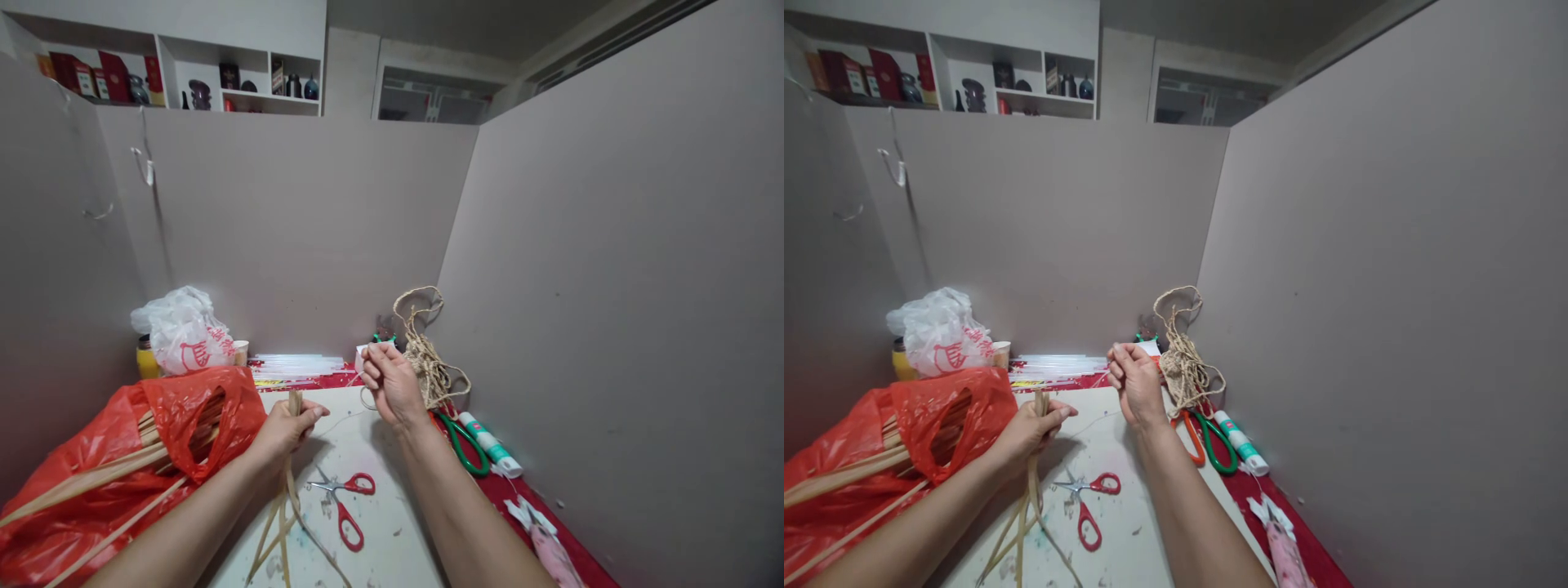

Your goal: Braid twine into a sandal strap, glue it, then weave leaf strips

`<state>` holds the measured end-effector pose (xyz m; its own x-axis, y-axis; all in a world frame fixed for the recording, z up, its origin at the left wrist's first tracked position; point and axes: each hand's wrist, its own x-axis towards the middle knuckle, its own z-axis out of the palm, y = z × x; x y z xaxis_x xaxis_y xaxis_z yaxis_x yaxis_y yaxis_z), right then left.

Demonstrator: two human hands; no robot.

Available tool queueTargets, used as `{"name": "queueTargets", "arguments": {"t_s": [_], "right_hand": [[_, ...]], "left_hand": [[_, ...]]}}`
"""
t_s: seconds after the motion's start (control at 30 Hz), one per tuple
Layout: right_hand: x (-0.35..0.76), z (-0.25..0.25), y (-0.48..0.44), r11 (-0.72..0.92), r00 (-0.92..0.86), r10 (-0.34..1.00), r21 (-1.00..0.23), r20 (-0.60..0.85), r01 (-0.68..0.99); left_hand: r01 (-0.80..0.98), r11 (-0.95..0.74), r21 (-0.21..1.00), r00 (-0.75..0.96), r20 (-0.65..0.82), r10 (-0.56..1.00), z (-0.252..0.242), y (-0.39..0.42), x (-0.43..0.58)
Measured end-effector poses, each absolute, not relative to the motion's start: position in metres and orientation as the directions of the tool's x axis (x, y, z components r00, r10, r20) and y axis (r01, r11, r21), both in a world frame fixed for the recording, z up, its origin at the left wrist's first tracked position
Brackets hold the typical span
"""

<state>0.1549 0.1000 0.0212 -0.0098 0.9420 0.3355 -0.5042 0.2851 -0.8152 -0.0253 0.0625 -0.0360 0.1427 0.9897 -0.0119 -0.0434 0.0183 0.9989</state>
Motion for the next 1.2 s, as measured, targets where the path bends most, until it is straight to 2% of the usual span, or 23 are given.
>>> {"name": "queueTargets", "arguments": {"t_s": [0.1, 0.3, 0.5, 0.67, 0.8, 0.97, 1.2], "right_hand": [[0.156, 0.016, 0.101, 0.278, -0.056, 0.945, -0.879, 0.323, -0.388], [0.133, 0.004, 0.089, 0.157, -0.389, 0.903, -0.982, 0.185, -0.103], [0.129, 0.003, 0.085, 0.152, -0.505, 0.852, -0.988, 0.139, -0.016], [0.129, 0.002, 0.085, 0.162, -0.537, 0.832, -0.987, 0.139, -0.005], [0.130, 0.002, 0.088, 0.169, -0.465, 0.871, -0.985, 0.160, -0.022], [0.132, 0.002, 0.091, 0.153, -0.390, 0.905, -0.985, 0.172, -0.079], [0.139, 0.006, 0.092, 0.118, -0.434, 0.881, -0.976, 0.189, -0.185]], "left_hand": [[-0.010, 0.018, 1.000, 0.149, -0.017, 0.989, -0.034, 0.063, -0.030], [-0.023, 0.042, 0.999, 0.325, -0.032, 0.945, -0.023, 0.053, -0.025], [0.007, 0.074, 0.997, 0.404, -0.070, 0.912, -0.019, 0.045, -0.016], [-0.024, 0.129, 0.991, 0.439, -0.105, 0.892, -0.020, 0.046, -0.017], [-0.206, 0.218, 0.954, 0.356, -0.134, 0.925, -0.015, 0.049, -0.019], [-0.365, 0.126, 0.922, 0.197, -0.056, 0.979, -0.010, 0.052, -0.018], [-0.417, 0.095, 0.904, 0.183, -0.019, 0.983, -0.014, 0.053, -0.017]]}}
